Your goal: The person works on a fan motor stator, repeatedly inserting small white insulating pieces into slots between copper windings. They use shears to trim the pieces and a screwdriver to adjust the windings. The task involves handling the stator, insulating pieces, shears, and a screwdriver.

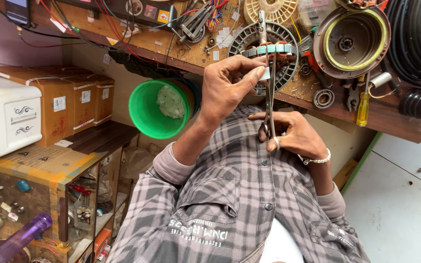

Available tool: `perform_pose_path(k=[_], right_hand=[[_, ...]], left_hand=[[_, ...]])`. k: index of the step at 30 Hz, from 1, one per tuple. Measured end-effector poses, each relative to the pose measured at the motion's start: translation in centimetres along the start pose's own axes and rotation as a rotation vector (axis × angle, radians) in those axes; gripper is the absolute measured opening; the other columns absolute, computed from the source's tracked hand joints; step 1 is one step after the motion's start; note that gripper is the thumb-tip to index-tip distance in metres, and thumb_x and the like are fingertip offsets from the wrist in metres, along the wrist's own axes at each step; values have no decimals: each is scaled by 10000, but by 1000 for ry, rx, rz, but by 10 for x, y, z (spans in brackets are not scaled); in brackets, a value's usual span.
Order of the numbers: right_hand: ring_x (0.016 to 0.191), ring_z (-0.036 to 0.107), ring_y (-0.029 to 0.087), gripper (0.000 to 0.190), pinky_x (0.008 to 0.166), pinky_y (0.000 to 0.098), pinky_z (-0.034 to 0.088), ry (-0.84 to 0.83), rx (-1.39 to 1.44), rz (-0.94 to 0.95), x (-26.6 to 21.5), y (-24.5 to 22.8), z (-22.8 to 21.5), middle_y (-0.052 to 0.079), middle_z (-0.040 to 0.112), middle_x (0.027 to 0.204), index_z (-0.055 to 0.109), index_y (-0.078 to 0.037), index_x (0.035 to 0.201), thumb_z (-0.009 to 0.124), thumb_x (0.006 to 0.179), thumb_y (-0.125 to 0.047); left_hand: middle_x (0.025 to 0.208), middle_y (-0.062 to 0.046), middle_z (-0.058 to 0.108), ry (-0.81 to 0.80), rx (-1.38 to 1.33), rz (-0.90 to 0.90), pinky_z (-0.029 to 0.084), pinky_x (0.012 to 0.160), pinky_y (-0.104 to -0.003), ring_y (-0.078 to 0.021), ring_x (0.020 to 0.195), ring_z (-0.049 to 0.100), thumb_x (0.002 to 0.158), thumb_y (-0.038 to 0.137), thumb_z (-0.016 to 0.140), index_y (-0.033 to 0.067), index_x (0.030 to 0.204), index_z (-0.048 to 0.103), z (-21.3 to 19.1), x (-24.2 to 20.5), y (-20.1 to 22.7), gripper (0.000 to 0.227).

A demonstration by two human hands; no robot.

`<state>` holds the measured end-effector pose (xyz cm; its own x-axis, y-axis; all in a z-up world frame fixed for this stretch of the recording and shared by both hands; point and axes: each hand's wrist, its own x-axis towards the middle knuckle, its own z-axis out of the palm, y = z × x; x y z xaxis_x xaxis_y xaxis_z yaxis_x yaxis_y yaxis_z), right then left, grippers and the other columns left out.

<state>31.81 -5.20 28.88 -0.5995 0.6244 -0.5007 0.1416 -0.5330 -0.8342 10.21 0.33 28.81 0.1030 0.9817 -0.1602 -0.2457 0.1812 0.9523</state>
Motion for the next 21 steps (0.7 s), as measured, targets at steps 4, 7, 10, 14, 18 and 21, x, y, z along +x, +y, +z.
perform_pose_path(k=[4, 7, 10, 14, 18, 21], right_hand=[[754, 619, 60, 715, 721, 238, 523, 46, 1, 23, -2, -3, 6, -10, 691, 803, 692, -27, 1340, 906, 675, -183], [724, 596, 56, 700, 691, 234, 506, 75, -11, 30, -3, -6, 10, -14, 669, 771, 701, -24, 1331, 901, 675, -162], [705, 583, 49, 677, 666, 226, 493, 97, -19, 41, -4, -7, 13, -24, 654, 757, 706, -26, 1320, 894, 683, -157], [718, 565, 33, 602, 652, 211, 474, 111, -34, 34, -6, -5, 13, -47, 638, 786, 725, -17, 1267, 889, 705, -157], [695, 576, 41, 450, 616, 215, 466, 159, -89, 47, -7, 8, 13, -26, 658, 763, 768, 15, 1156, 889, 756, -155], [714, 630, 52, 399, 646, 214, 506, 292, -98, 8, -16, 26, 7, -8, 699, 789, 759, 17, 1159, 856, 811, -150]], left_hand=[[1147, -132, 781, -8, 48, 40, 591, 686, -202, -60, 898, 720, 978, 42, 727, -43, 1076, 751, -2, -2, 2, 132], [1138, -136, 783, -11, 83, 63, 601, 703, -202, -60, 899, 723, 973, 40, 731, -41, 1068, 756, -3, -2, 5, 127], [1131, -144, 785, -33, 88, 90, 610, 732, -209, -67, 911, 734, 975, 37, 735, -40, 1071, 759, -5, 1, 6, 126], [1092, -138, 798, -52, 115, 37, 602, 653, -209, -59, 830, 715, 966, 44, 739, -34, 1050, 766, -8, 4, 7, 118], [1002, -99, 794, -69, 84, -5, 621, 634, -212, -74, 826, 740, 974, 65, 730, -23, 1065, 761, -10, 7, 7, 130], [964, -77, 787, -98, 77, -20, 628, 620, -212, -94, 856, 767, 1014, 91, 696, -16, 1108, 760, -12, 6, 2, 156]])
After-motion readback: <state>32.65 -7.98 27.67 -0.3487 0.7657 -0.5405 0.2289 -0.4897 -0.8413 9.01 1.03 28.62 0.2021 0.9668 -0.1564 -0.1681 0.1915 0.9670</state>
